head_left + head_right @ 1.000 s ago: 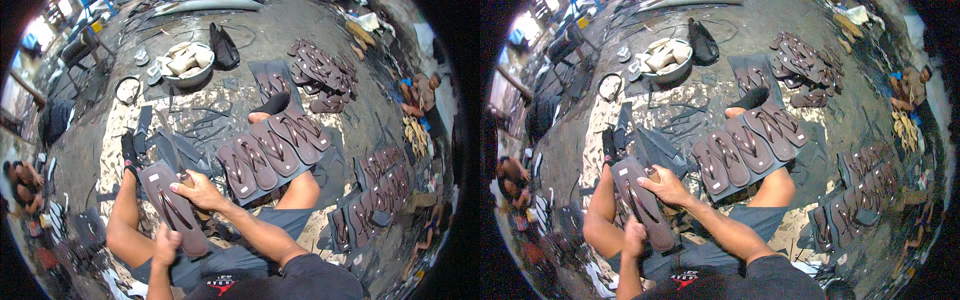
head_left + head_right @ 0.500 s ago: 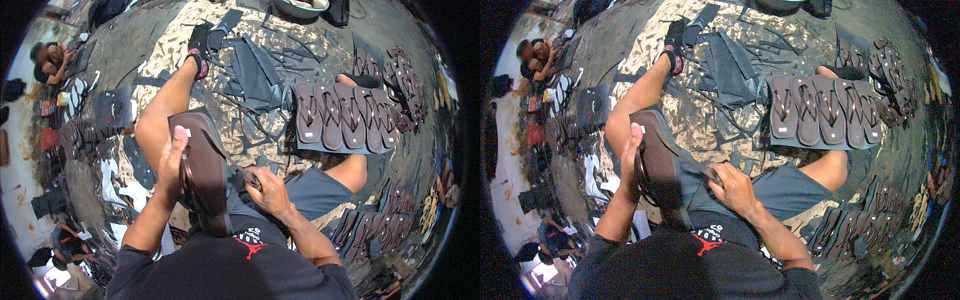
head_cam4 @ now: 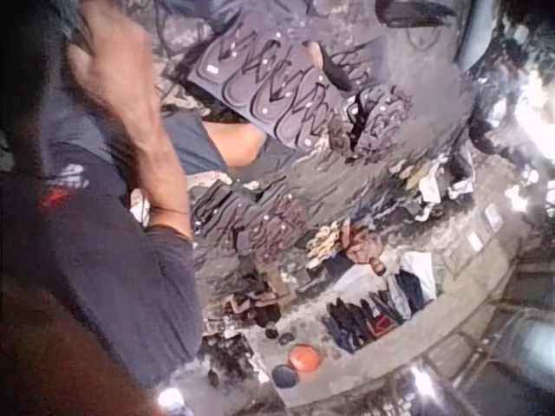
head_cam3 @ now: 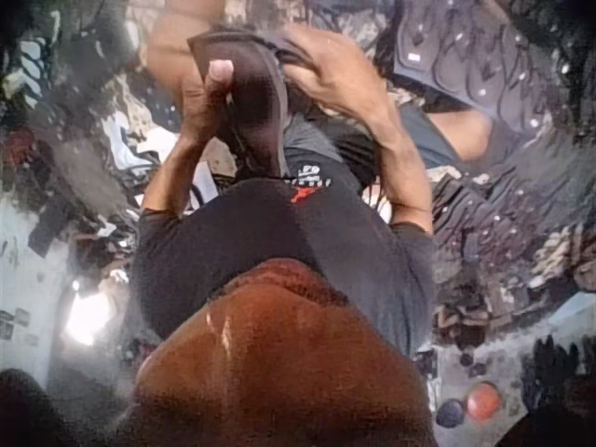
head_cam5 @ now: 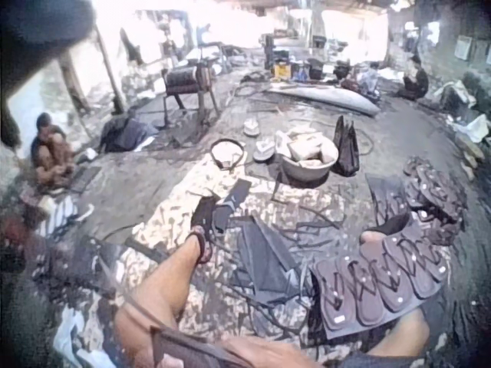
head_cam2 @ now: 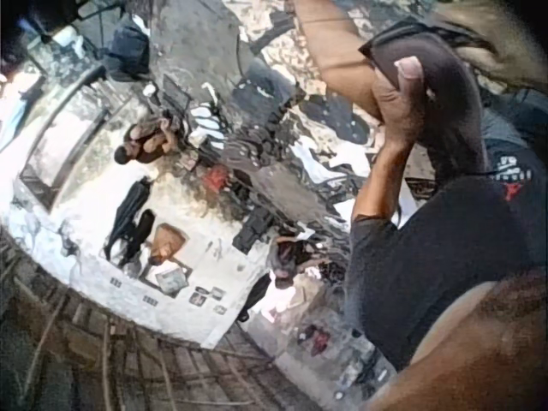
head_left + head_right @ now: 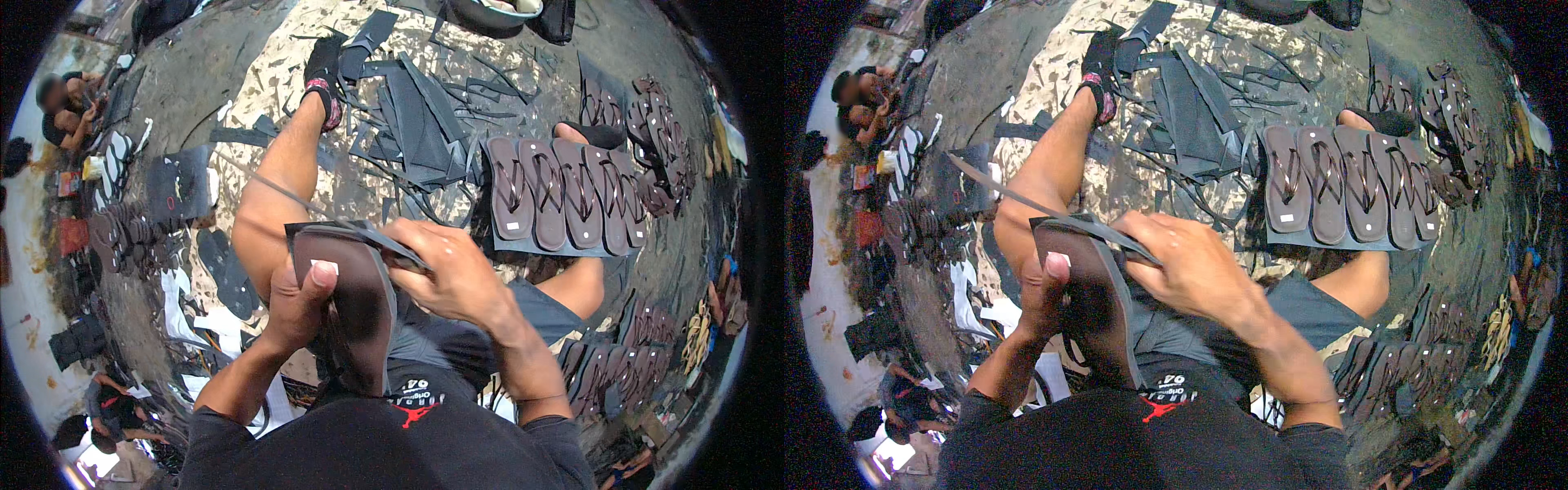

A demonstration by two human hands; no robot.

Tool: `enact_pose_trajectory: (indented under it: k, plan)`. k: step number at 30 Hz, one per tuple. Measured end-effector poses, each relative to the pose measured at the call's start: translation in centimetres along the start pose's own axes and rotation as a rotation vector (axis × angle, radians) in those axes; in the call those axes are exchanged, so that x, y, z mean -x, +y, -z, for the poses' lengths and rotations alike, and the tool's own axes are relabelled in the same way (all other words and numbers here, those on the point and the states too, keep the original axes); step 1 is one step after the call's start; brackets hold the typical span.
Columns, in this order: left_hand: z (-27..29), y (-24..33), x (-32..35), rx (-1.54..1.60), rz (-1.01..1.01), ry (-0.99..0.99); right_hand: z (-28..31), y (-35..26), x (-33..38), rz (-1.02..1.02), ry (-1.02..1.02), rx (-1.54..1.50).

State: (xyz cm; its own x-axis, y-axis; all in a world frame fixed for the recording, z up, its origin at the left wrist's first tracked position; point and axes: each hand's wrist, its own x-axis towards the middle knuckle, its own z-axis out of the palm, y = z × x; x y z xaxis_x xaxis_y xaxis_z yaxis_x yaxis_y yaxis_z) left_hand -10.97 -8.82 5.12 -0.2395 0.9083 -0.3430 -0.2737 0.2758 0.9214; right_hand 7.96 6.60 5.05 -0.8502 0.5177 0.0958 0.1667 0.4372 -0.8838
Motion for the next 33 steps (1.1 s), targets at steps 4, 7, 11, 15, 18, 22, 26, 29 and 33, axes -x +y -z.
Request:
enact_pose_trajectory:
  k: [4, 7, 11, 15, 18, 22, 26, 29, 33]
  plan:
    - [0.1, 0.3, 0.2, -0.007, 0.009, -0.028, 2.9, 1.6, 3.8, -0.136, -0.178, 0.206]
    - [-0.7, 0.2, -0.2, 0.061, 0.016, -0.132, 4.2, 1.1, 2.9, -0.103, -0.268, 0.266]
    - [-0.4, 0.2, -1.1, 0.049, 0.039, -0.277, 5.8, -0.4, -1.4, 0.004, -0.415, 0.265]
    - [-1.3, 1.6, -2.0, 0.127, 0.147, -0.403, 6.3, -0.7, -4.5, 0.068, -0.575, 0.168]
    - [-2.2, 1.9, -2.5, 0.084, 0.185, -0.438, 7.3, -1.3, -5.6, 0.022, -0.696, 0.147]
    - [-2.0, 2.1, -3.9, 0.024, 0.38, -0.592, 9.4, -1.1, -5.7, -0.03, -0.741, 0.085]
    - [-0.8, 1.1, -3.2, 0.188, 0.344, -0.711, 12.4, 1.6, 0.4, -0.103, -0.468, 0.001]
    - [0.6, 1.2, -2.2, 0.656, -0.057, -0.586, 12.0, 2.2, 5.6, -0.402, -0.04, -0.232]
    - [-8.3, 5.2, -5.9, 0.724, -0.464, -0.32, 6.2, 3.5, 8.3, -0.49, 0.348, -0.258]
